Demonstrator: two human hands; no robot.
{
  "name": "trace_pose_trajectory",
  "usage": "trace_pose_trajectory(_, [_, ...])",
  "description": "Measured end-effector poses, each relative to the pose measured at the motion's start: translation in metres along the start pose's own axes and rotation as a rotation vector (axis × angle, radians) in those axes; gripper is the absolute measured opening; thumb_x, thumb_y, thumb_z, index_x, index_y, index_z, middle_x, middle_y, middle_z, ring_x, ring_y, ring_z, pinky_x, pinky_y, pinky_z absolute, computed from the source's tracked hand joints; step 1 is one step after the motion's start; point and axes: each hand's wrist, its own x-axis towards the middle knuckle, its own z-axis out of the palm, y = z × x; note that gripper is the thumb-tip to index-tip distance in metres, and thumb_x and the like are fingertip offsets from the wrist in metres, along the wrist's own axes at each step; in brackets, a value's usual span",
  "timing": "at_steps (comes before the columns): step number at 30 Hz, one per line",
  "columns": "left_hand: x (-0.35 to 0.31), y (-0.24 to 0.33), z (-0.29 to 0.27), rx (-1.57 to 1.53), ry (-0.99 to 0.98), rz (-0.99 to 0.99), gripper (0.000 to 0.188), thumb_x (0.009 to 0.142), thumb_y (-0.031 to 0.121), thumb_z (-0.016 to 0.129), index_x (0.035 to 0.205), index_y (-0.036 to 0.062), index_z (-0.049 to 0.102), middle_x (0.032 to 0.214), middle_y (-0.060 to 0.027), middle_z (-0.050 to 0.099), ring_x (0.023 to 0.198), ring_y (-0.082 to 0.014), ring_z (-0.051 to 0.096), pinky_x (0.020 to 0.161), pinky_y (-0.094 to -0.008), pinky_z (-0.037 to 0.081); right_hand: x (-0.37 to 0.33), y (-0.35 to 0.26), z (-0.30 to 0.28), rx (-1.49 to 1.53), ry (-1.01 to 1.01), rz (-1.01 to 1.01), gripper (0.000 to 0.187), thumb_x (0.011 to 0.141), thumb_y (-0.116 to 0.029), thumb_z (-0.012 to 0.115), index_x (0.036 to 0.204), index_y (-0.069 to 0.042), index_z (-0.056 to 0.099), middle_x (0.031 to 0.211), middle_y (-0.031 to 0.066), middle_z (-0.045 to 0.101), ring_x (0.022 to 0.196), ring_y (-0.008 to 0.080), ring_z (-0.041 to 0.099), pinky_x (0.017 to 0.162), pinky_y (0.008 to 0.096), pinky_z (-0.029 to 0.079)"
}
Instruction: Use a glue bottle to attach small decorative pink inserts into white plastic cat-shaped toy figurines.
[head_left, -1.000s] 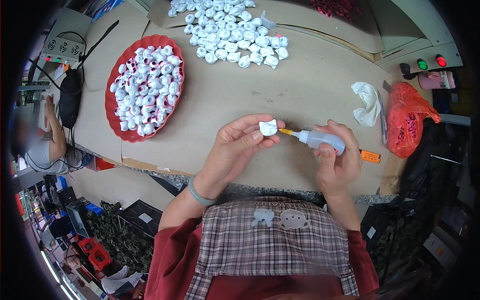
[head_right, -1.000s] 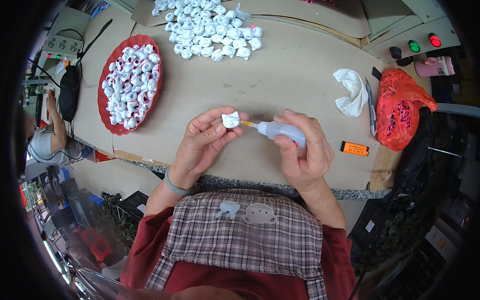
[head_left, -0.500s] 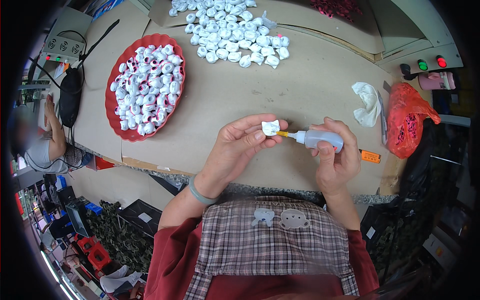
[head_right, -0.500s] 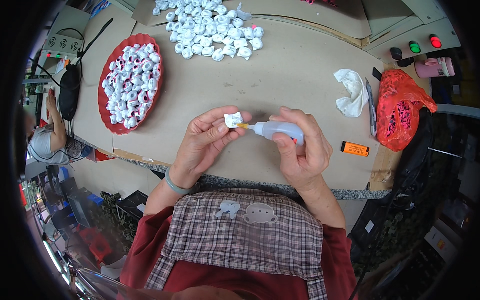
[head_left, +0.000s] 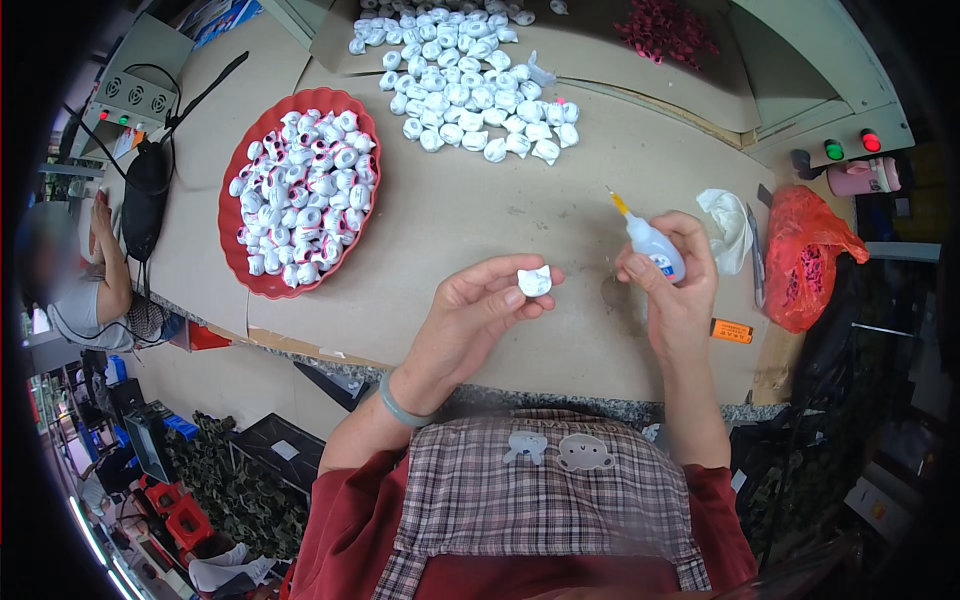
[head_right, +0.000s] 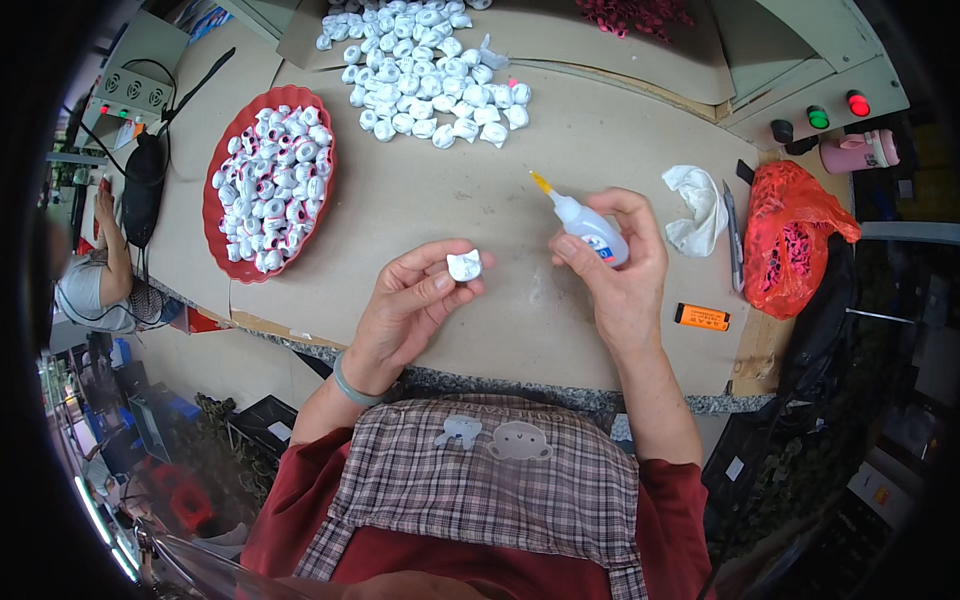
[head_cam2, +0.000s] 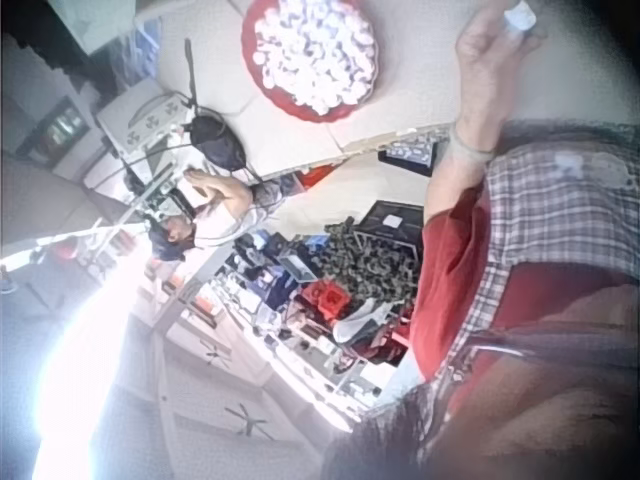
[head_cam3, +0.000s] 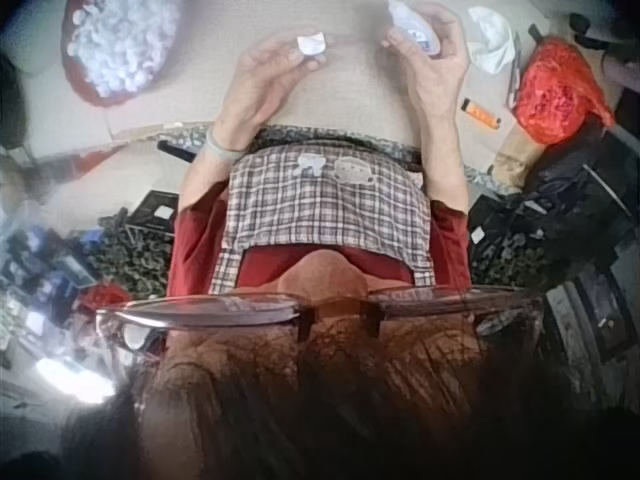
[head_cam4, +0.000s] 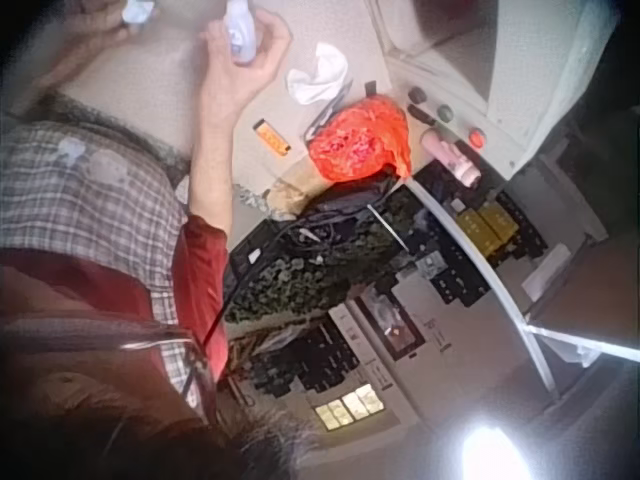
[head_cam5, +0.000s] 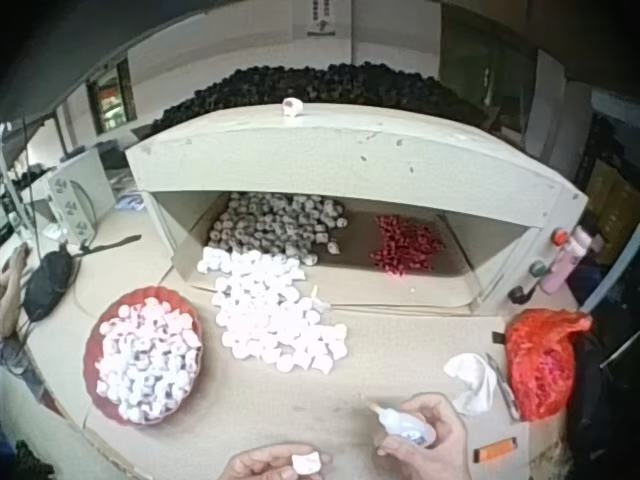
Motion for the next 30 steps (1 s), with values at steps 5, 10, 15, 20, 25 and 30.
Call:
trace_pose_trajectory(5, [-0.011,0.006,-0.007,0.027,0.018,0.014,0.032,0.093,0.003,0.053,0.124,-0.0005,0.055,0.12,-0.0185,0.06,0.097,-0.0175,0.062,0.088,-0.0284,0.05,0.025,0.01,0.013,-0.063,-0.08,0.186,0.028,0.082,0.005,0.064,0.105,-0.002,0.051,0.096,0.0075,0.058,0.08,0.012,0.061,0.071,0.0239,0.052])
trace_pose_trajectory(10, [-0.017,0.01,-0.014,0.011,0.034,0.042,0.031,0.092,0.004,0.054,0.123,-0.0002,0.055,0.119,-0.0185,0.06,0.097,-0.0177,0.062,0.088,-0.0291,0.049,0.054,0.018,0.022,-0.538,-0.044,0.097,0.016,0.081,0.0,0.063,0.093,-0.004,0.053,0.088,0.0034,0.058,0.075,0.01,0.058,0.066,0.0265,0.048])
trace_pose_trajectory(15, [-0.017,0.01,-0.019,0.002,0.027,0.047,0.031,0.092,0.004,0.054,0.123,-0.0002,0.056,0.118,-0.0184,0.061,0.097,-0.0184,0.062,0.089,-0.0296,0.049,0.104,0.019,0.018,-0.632,-0.002,-0.067,0.01,0.081,-0.006,0.063,0.091,-0.002,0.06,0.082,0.0064,0.064,0.073,0.0152,0.06,0.067,0.0298,0.047])
trace_pose_trajectory(20, [-0.014,0.007,-0.02,-0.071,0.043,0.043,0.032,0.09,0.0,0.055,0.122,-0.0031,0.055,0.116,-0.0211,0.061,0.094,-0.0189,0.065,0.088,-0.0278,0.053,0.164,0.023,0.025,-0.796,-0.014,-0.234,0.012,0.081,-0.01,0.065,0.09,-0.002,0.066,0.086,0.013,0.068,0.075,0.0257,0.064,0.071,0.0351,0.049])
trace_pose_trajectory(25, [-0.012,0.008,-0.02,-0.074,0.053,0.037,0.032,0.09,0.0,0.055,0.122,-0.0031,0.055,0.116,-0.0206,0.061,0.094,-0.0185,0.065,0.087,-0.0281,0.053,0.196,0.015,0.035,-1.094,-0.242,0.017,0.018,0.08,-0.018,0.067,0.093,-0.006,0.071,0.086,0.0143,0.069,0.081,0.029,0.065,0.076,0.0382,0.05])
trace_pose_trajectory(30, [-0.01,0.008,-0.022,-0.075,0.065,0.021,0.031,0.09,0.0,0.056,0.121,-0.0031,0.056,0.115,-0.0202,0.062,0.093,-0.0183,0.065,0.086,-0.0279,0.053,0.203,0.01,0.04,-1.239,-0.329,0.067,0.021,0.08,-0.02,0.067,0.096,-0.007,0.072,0.087,0.0155,0.068,0.084,0.0286,0.065,0.079,0.0389,0.051])
